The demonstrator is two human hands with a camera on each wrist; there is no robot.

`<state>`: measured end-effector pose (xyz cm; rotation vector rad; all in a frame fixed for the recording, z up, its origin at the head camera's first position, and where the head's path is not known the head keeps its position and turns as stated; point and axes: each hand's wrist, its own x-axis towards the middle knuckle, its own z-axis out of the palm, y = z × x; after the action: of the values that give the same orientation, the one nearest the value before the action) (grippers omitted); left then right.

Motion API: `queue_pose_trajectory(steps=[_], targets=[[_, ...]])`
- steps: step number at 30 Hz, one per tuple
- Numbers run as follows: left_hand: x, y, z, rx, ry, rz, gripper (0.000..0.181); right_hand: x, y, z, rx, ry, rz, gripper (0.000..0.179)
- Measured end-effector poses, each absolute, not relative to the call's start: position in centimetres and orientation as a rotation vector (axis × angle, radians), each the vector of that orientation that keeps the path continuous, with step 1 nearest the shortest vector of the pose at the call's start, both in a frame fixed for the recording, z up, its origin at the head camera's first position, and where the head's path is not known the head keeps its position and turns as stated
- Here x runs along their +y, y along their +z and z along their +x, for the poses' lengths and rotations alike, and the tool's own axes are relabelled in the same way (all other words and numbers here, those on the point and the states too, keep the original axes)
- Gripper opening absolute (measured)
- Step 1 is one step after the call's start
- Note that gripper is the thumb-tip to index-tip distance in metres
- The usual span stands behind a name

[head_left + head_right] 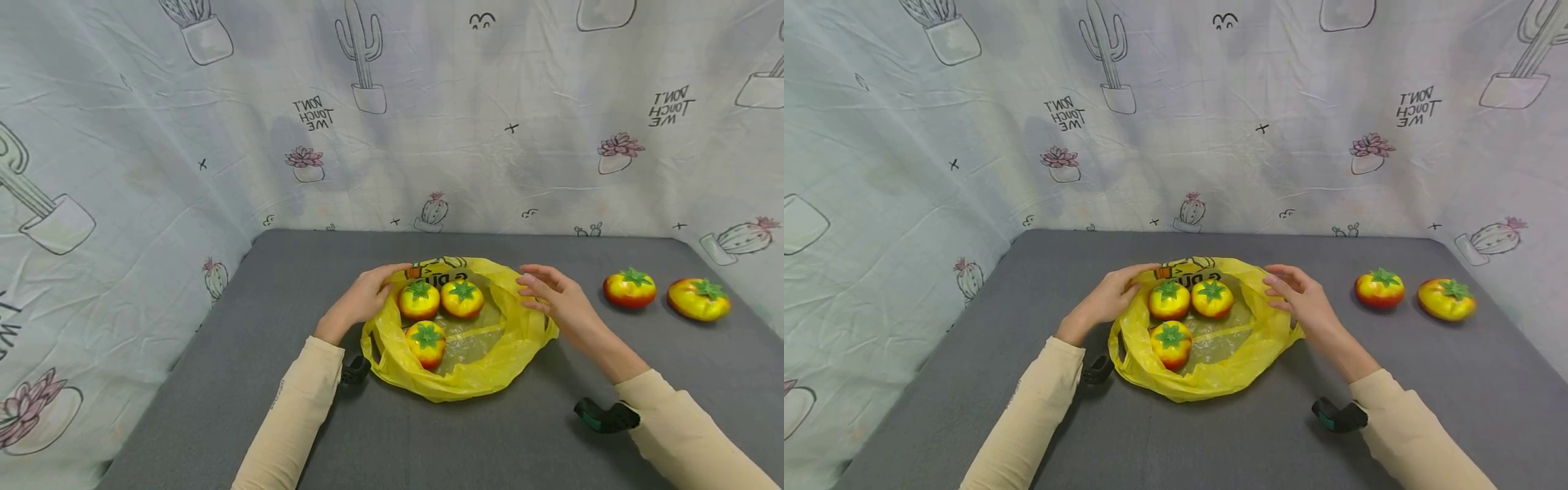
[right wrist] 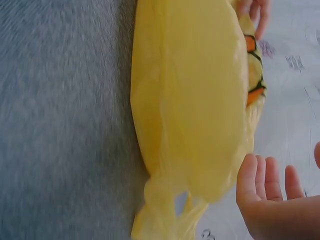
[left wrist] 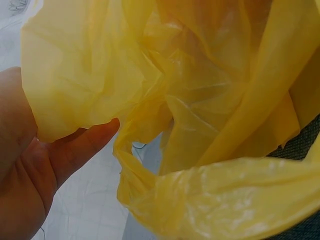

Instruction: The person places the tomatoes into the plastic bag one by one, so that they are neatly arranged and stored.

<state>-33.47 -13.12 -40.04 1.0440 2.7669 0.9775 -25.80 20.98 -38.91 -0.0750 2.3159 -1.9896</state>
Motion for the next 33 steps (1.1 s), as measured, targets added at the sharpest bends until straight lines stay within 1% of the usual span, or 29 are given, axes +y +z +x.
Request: queue_pose_trajectory(steps=[4, 6, 13, 20, 24, 33], targets=[[-13.1, -40.1, -33.4, 2.764, 0.981, 1.027, 0.050, 22.3, -39.0, -25.7, 2.122, -2.201, -0.108, 0.030], [-13.1, -40.2, -33.5, 2.762, 0.979, 1.019, 0.050, 23.0, -39.2, -25.6, 1.996, -2.299, -0.143, 0.023], [-13.1, -40.2, -33.5, 2.746, 0.990, 1.013, 0.050, 25.9, -39.4, -25.1, 1.779, -2.450, -0.227, 0.026], [-13.3, -40.2, -33.5, 2.758, 0.988, 1.002, 0.050, 28.6, -39.8, -24.8, 1.766, -2.535, -0.213, 0.027], [-13.3, -40.1, -33.4, 2.756, 0.988, 1.007, 0.049, 30.3, -39.9, -24.4, 1.680, -2.638, -0.131, 0.026], [-13.2, -40.2, -33.3, 2.755, 0.998, 1.011, 0.050, 34.3, -39.7, -23.1, 1.447, -2.890, 0.151, 0.017]])
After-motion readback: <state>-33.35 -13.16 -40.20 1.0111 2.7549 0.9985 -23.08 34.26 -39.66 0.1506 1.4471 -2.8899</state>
